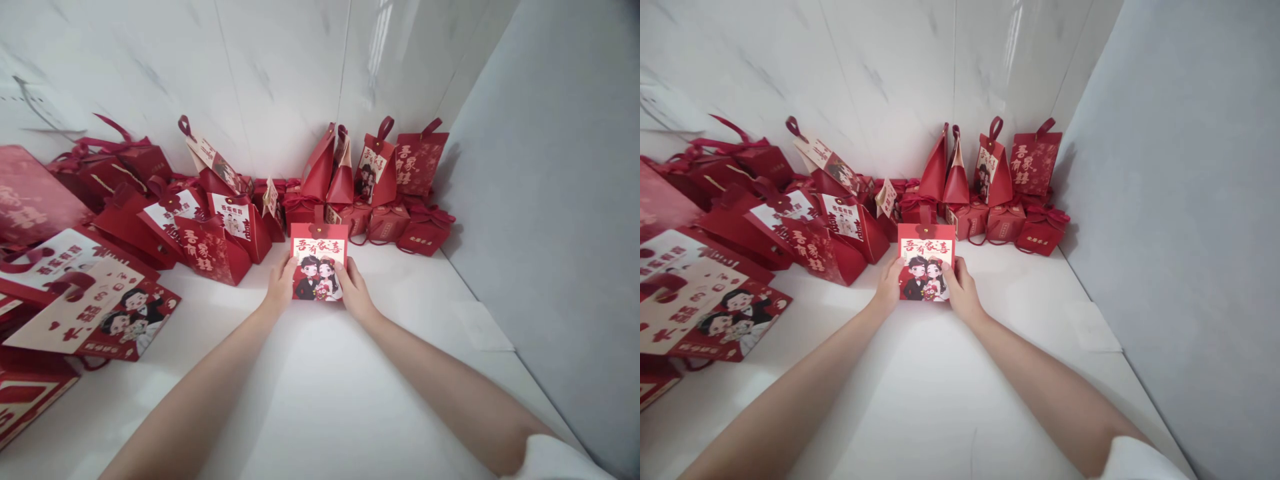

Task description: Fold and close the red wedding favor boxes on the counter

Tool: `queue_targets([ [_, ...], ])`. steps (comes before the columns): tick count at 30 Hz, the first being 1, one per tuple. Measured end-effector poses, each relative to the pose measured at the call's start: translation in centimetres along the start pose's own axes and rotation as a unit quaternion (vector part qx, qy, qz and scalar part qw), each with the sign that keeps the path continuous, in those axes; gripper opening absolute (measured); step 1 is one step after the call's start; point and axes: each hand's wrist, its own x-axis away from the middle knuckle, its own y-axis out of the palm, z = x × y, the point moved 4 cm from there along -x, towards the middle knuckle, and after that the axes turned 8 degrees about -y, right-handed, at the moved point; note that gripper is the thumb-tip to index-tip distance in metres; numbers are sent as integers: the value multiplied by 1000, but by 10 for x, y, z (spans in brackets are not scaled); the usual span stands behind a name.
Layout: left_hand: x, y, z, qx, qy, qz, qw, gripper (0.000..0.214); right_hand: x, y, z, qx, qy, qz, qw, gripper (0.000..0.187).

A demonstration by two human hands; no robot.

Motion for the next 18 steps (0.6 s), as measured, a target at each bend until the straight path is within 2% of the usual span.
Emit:
queue_targets([
  [18,2,1,2,15,-11,-9,1000,54,1,1,2,-15,9,1,1000,49],
])
